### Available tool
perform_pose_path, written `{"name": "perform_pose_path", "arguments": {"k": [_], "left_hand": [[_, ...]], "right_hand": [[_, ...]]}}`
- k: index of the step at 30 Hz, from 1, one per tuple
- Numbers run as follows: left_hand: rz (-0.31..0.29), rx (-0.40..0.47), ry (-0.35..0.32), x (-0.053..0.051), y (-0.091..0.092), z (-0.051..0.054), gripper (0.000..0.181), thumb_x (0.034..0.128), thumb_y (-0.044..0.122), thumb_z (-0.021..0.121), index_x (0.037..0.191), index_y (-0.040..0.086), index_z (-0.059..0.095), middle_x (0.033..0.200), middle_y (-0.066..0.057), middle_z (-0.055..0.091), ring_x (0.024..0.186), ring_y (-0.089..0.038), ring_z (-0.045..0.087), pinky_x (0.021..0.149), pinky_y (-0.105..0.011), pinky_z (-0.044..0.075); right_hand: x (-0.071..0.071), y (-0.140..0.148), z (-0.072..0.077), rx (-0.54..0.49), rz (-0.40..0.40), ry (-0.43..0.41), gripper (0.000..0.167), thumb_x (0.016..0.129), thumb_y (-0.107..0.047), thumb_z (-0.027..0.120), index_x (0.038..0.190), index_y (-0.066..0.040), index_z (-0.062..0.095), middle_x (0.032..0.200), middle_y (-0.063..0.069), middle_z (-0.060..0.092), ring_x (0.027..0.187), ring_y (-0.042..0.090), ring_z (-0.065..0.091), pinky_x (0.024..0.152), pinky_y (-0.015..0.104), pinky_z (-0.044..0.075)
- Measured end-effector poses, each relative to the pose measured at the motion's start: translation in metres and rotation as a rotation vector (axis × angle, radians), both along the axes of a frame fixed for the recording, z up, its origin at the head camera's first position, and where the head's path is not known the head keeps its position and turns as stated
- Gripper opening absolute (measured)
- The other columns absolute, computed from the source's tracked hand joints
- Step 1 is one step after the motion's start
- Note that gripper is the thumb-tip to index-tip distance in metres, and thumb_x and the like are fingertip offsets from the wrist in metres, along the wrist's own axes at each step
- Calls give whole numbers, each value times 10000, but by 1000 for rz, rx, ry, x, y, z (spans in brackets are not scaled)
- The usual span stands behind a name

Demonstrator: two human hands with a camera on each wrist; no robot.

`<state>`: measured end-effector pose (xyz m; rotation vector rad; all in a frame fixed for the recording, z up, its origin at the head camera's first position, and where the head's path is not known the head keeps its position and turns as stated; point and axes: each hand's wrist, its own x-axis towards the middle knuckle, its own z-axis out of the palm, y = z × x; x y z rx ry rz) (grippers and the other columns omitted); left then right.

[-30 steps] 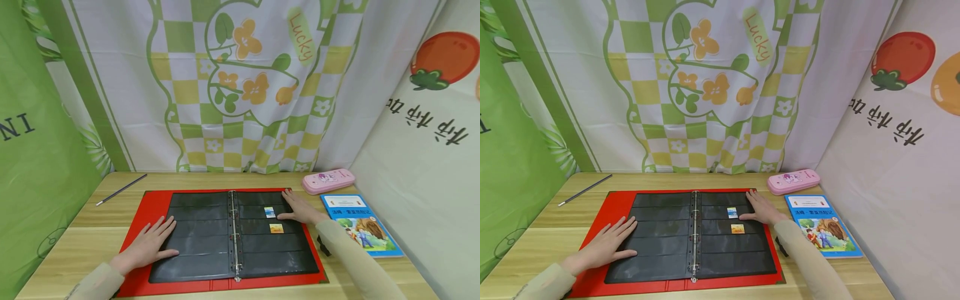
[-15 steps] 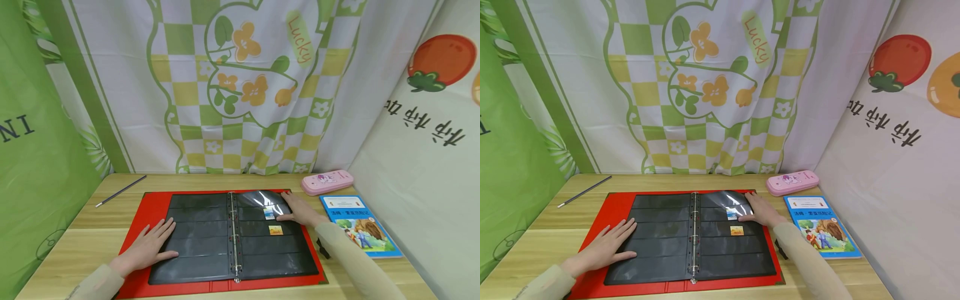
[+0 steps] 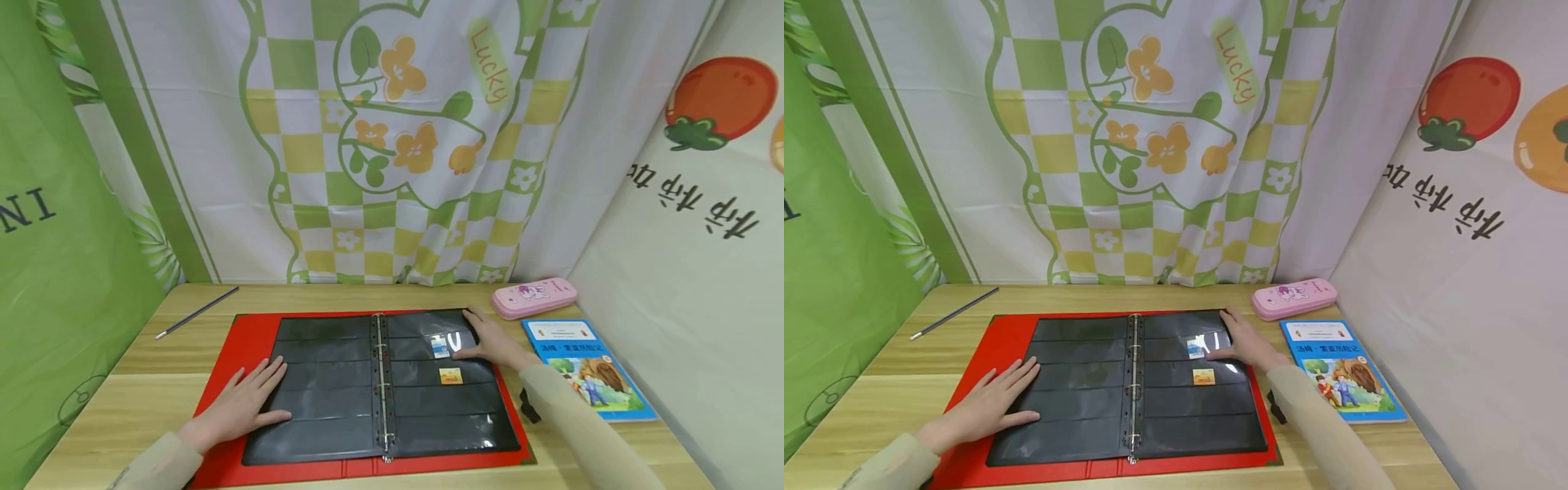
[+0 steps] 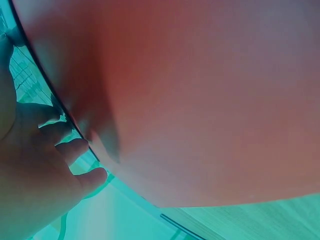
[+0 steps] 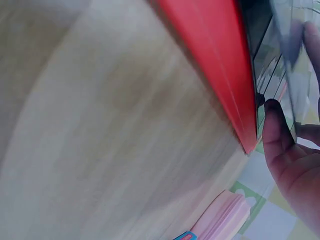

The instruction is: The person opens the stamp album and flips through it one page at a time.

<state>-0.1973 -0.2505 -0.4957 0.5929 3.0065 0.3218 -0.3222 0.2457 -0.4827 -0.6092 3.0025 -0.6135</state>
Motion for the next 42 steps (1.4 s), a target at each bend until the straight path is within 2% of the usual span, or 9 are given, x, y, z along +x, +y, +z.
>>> {"name": "perform_pose_path", "arguments": {"k": [5,9,13,15,18,25,30,37,42], "left_hand": [[-3,3,5,0,1,0,968,822,717,599,1511,64,406,1596,-140,367,1454,-435,346,1118,-711,261],[-4,3,5,0,1,0,966,823,714,601,1508,60,410,1595,-143,369,1453,-437,346,1118,-710,262],[-1,0,1,1,1,0,966,823,715,601,1506,59,413,1594,-144,370,1453,-438,346,1117,-710,262],[0,-2,0,1,0,0,966,822,715,601,1505,58,414,1593,-144,372,1452,-438,348,1116,-711,262],[0,-6,0,0,0,0,966,821,714,603,1504,57,416,1591,-146,374,1450,-439,350,1114,-712,265],[1,-15,0,-1,1,-1,976,817,730,593,1504,59,417,1591,-144,374,1453,-436,346,1119,-709,263],[-3,-22,-4,-2,1,0,968,817,714,607,1503,58,417,1590,-147,375,1451,-437,350,1116,-710,267],[-8,-30,1,-1,1,2,949,822,690,622,1498,55,425,1585,-151,383,1447,-436,358,1115,-708,272],[-9,-25,10,-1,1,2,945,825,686,621,1498,52,425,1585,-150,383,1448,-435,357,1115,-706,273]], "right_hand": [[5,2,2,-51,-26,63,900,818,-321,811,1456,125,360,1506,349,365,1372,516,396,1099,627,371],[13,7,7,-123,-88,36,664,861,-163,756,1343,176,449,1268,361,572,1168,492,574,960,583,496],[22,13,20,-151,-130,-47,339,867,-157,723,1057,116,657,928,227,726,808,280,687,696,402,562],[23,15,27,-143,-124,-41,231,861,-176,728,887,52,704,777,141,731,652,155,613,595,312,500],[24,15,40,-142,-97,-5,213,879,-187,720,771,-3,702,672,79,711,550,74,518,543,248,419],[21,6,82,-198,-113,3,220,915,-184,694,904,35,714,790,172,757,581,244,713,531,272,545],[18,-6,113,-178,-131,22,273,923,-257,695,976,3,759,829,140,773,593,162,698,585,284,540],[16,-30,150,-169,-91,38,291,933,-289,680,997,-20,771,874,130,781,624,133,715,800,441,591],[15,-50,169,-231,-75,-39,308,947,-311,660,1031,-30,754,909,137,778,649,144,735,674,326,611]]}}
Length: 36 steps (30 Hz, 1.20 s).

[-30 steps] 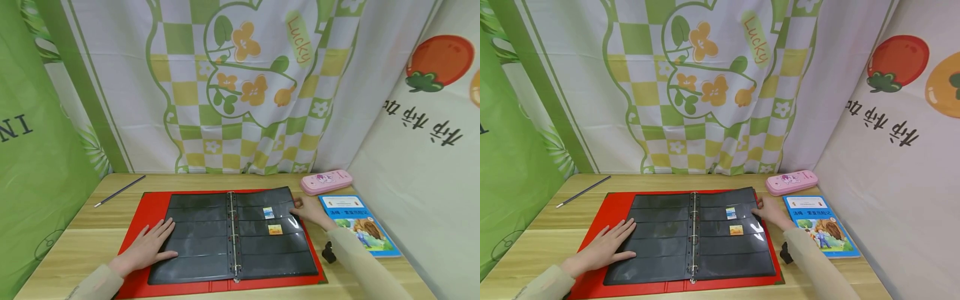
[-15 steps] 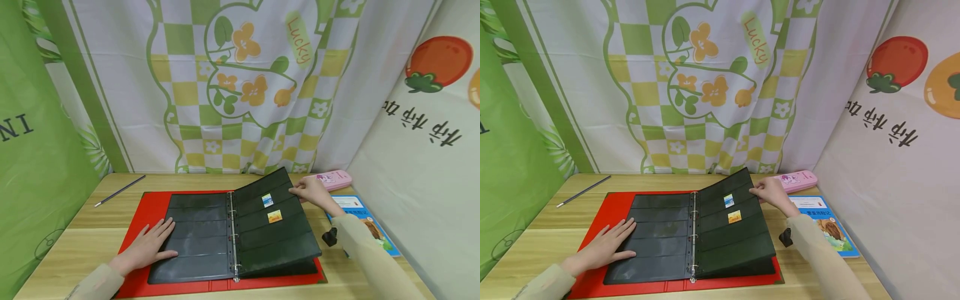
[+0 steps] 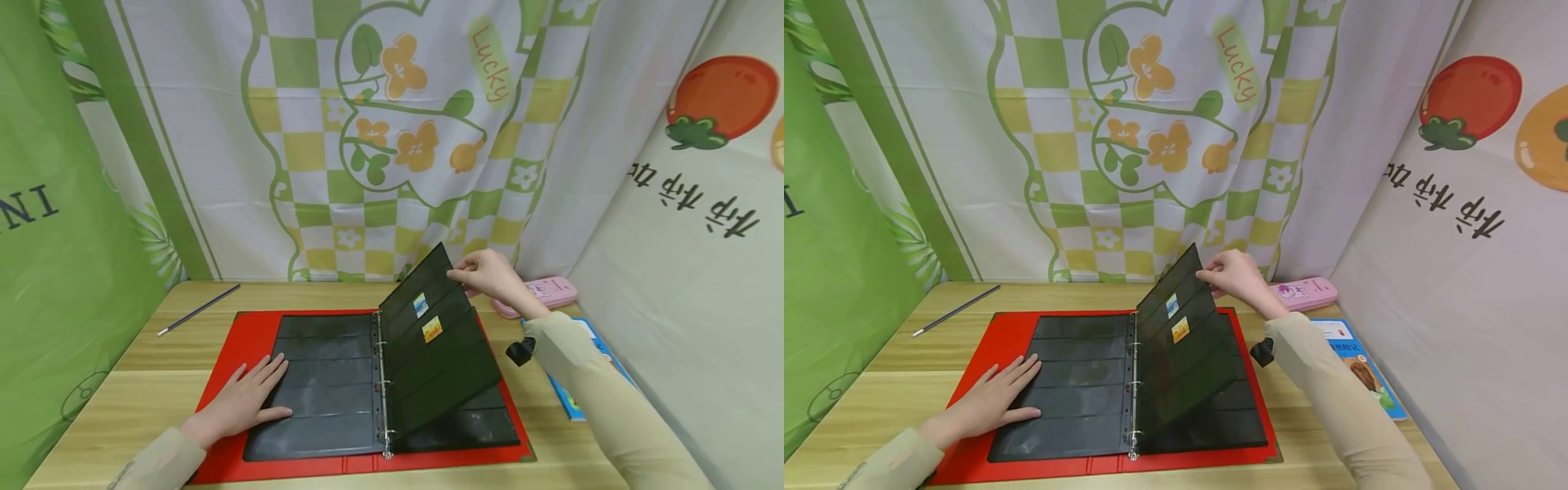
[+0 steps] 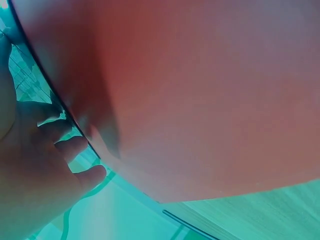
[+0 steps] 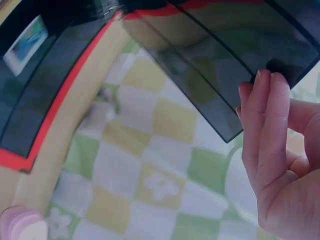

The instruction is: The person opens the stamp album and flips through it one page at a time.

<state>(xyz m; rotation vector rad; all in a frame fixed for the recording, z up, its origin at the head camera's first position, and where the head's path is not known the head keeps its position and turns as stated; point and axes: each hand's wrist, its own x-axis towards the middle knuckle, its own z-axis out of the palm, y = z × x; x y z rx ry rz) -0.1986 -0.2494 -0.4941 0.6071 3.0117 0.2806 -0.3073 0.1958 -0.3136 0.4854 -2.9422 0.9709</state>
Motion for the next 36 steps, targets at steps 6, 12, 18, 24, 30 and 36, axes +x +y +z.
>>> {"name": "perform_pose_path", "arguments": {"k": [6,12,18,24,30,36], "left_hand": [[-1,-21,9,-1,0,-2,956,824,711,599,1498,56,426,1586,-146,384,1449,-430,360,1121,-699,273],[2,-22,6,-1,-1,-3,953,824,712,597,1496,57,430,1584,-147,386,1452,-427,357,1121,-701,271],[-18,-51,-12,-4,1,2,965,809,704,624,1481,35,445,1569,-167,404,1453,-431,349,1133,-697,256],[-91,-30,52,-12,18,28,886,827,628,672,1412,-19,516,1471,-207,516,1386,-426,454,1105,-641,363],[-75,170,102,-18,72,75,534,888,462,704,1223,47,677,1176,-100,724,1052,-238,700,853,-407,594],[-146,321,120,-26,124,131,236,947,420,644,875,205,711,643,106,612,538,-24,525,535,-200,431]], "right_hand": [[-1,-26,16,-77,25,-87,321,949,-306,656,1087,-25,730,997,173,762,667,129,733,647,303,614],[-5,-53,23,-133,41,-138,286,941,-290,663,1082,-50,732,1014,157,755,680,158,733,645,291,611],[-8,-72,26,-136,52,-154,283,944,-285,662,1088,-49,724,988,142,758,628,109,707,640,280,604],[-8,-84,28,-117,57,-152,282,945,-285,662,1087,-48,719,1008,144,754,597,70,691,626,274,597],[-8,-94,31,-89,52,-144,258,933,-298,679,1050,-72,726,995,119,748,648,143,727,626,281,598],[-8,-104,32,-100,46,-155,267,921,-288,694,1066,-65,721,997,124,743,673,143,732,633,279,606]]}}
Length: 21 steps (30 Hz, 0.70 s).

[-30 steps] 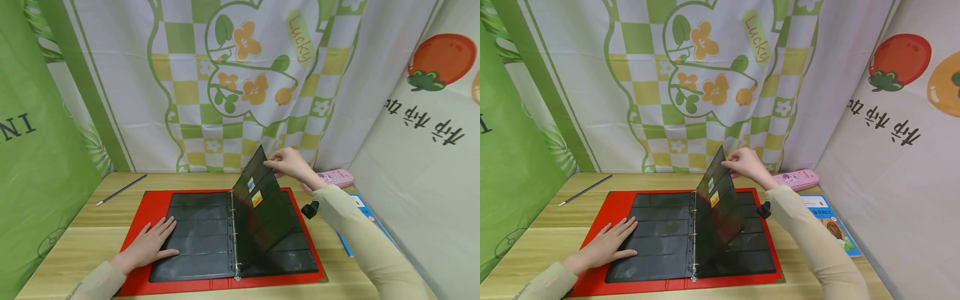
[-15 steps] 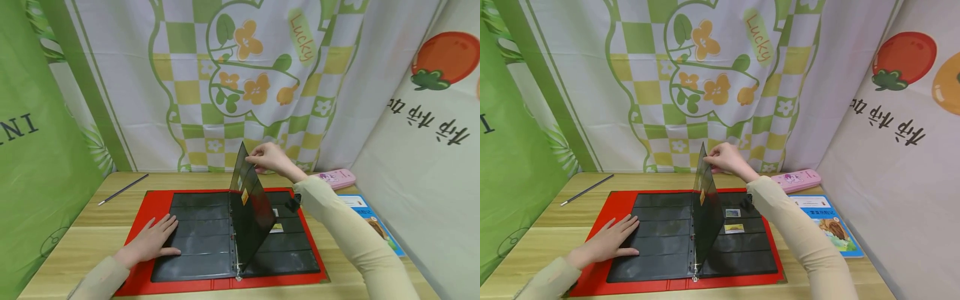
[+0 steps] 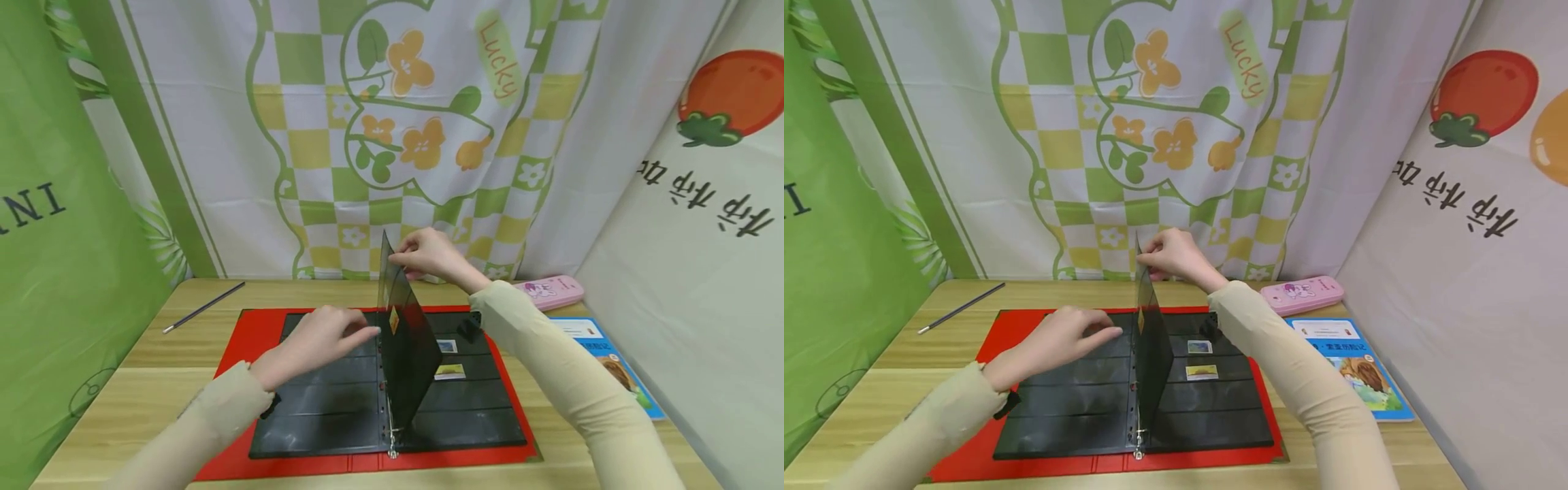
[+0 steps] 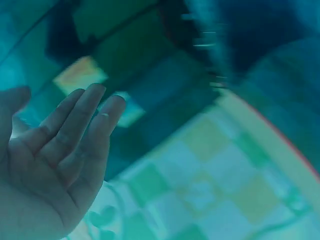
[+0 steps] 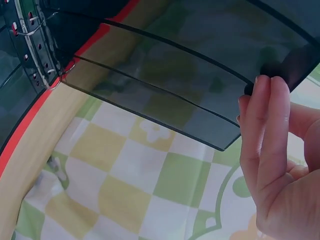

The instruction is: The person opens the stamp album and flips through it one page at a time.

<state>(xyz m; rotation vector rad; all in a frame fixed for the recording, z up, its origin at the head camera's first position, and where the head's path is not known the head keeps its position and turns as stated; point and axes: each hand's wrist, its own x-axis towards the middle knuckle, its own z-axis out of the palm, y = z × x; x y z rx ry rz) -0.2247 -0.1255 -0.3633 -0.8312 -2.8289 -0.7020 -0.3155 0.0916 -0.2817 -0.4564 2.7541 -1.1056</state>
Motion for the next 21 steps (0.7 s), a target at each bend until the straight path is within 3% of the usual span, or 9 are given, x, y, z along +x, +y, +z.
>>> {"name": "perform_pose_path", "arguments": {"k": [3,8,15,21], "left_hand": [[-28,73,-3,-5,20,22,312,980,420,593,780,196,680,550,97,513,468,-41,446,507,-207,362],[-53,151,-35,-4,42,44,443,1003,449,535,718,163,718,585,102,624,500,-29,540,498,-234,422],[-80,169,-47,3,51,50,488,977,442,585,587,166,683,498,68,597,433,-63,525,406,-242,361],[-82,196,-83,6,49,53,390,951,215,550,571,186,635,518,81,603,432,-79,510,429,-220,328]], "right_hand": [[0,-4,1,-5,15,5,273,919,-288,698,1065,-59,723,992,133,747,697,171,743,635,280,608],[0,-8,1,-5,30,31,254,917,-277,699,1046,-61,732,947,131,757,708,200,749,630,283,608],[0,-11,0,0,45,64,240,910,-264,703,1035,-63,737,949,127,762,673,169,741,625,278,606],[2,-12,-1,-5,62,78,242,915,-264,701,1047,-62,724,963,127,760,704,190,751,633,300,607]]}}
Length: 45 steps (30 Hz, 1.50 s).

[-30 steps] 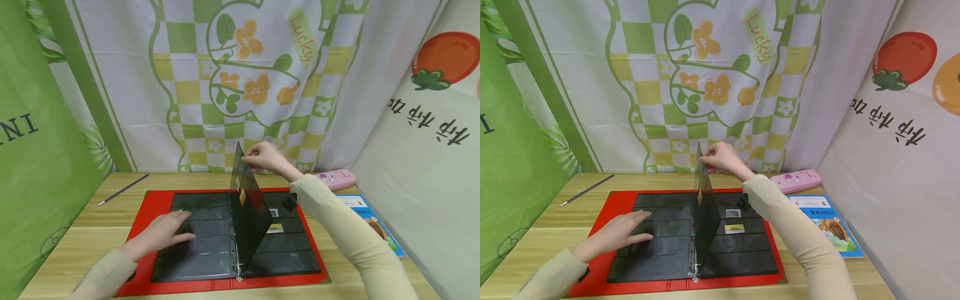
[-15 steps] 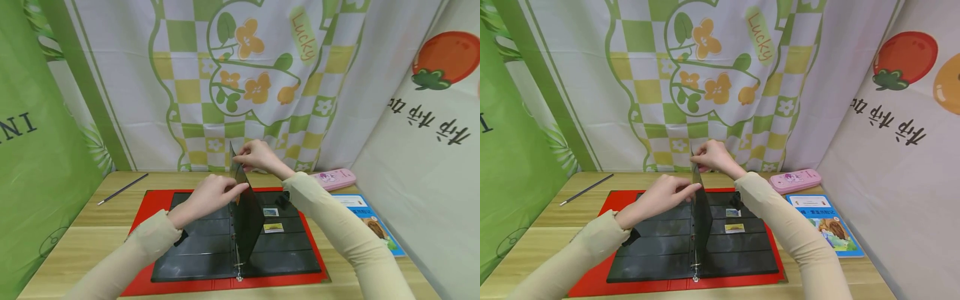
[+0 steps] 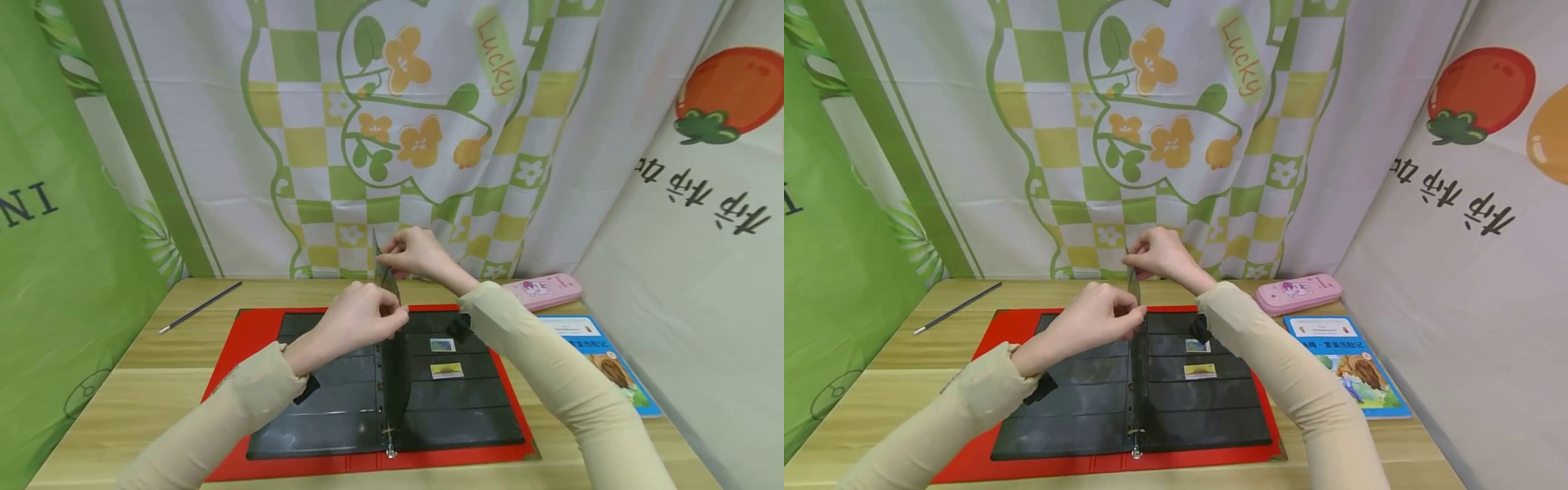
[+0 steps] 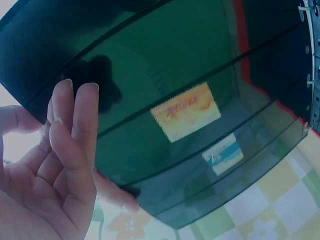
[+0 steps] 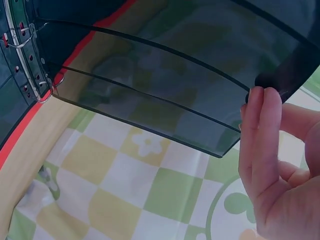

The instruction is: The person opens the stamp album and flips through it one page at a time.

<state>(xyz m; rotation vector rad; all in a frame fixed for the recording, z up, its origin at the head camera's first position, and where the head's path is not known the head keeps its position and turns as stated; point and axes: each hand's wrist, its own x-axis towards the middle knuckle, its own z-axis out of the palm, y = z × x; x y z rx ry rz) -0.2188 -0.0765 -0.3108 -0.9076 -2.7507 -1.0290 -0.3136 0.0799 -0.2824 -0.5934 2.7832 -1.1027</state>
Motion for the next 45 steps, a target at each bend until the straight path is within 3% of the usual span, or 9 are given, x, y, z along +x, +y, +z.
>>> {"name": "perform_pose_path", "arguments": {"k": [6,10,15,21,27,32,37,40,45], "left_hand": [[61,-12,-4,3,-12,5,381,880,131,511,507,207,493,447,78,410,397,-89,277,463,-222,204],[106,-17,-23,5,-22,6,399,893,134,513,504,200,453,457,63,376,411,-98,257,473,-225,206],[167,-5,-40,9,-42,0,388,879,105,495,508,192,424,461,67,399,426,-94,284,481,-218,217],[239,14,-112,20,-79,-15,337,868,79,469,542,164,479,484,56,452,445,-97,395,485,-221,289],[266,11,-157,31,-123,-40,333,906,73,512,588,144,583,492,42,546,417,-88,374,459,-236,323],[295,0,-228,39,-149,-64,336,935,100,559,600,100,571,498,20,546,422,-58,331,462,-226,325],[318,0,-299,43,-170,-90,328,938,142,597,617,91,554,514,-15,542,451,-49,377,482,-216,354],[288,12,-342,41,-183,-111,331,944,172,624,637,71,551,518,-7,549,472,-60,458,495,-209,391],[217,62,-481,37,-202,-149,322,946,212,658,706,9,590,579,-34,599,516,-106,579,527,-239,504]], "right_hand": [[3,12,-2,-51,39,11,290,957,-348,647,1102,-103,700,995,119,744,771,162,735,706,316,612],[5,29,-13,-25,45,49,322,982,-373,604,1167,-122,683,1034,116,742,829,165,716,741,316,599],[4,51,-44,61,46,115,313,993,-332,590,1184,-100,680,1109,109,732,929,235,720,800,384,584],[4,86,-92,75,66,123,351,993,-269,595,1239,-24,645,1199,183,700,1066,325,695,903,462,563],[6,119,-140,103,71,132,411,992,-254,598,1290,29,603,1239,223,675,1127,357,660,954,508,529],[6,138,-168,169,37,152,473,987,-292,603,1334,28,571,1320,219,631,1227,388,597,1028,557,468],[5,149,-186,240,80,139,574,999,-331,579,1428,37,476,1455,248,509,1328,433,500,1082,603,404],[4,153,-193,280,96,139,604,999,-323,579,1459,40,434,1513,266,431,1382,454,433,1115,620,358],[2,158,-202,308,78,131,649,991,-346,586,1490,22,395,1571,265,340,1445,462,339,1149,642,297]]}}
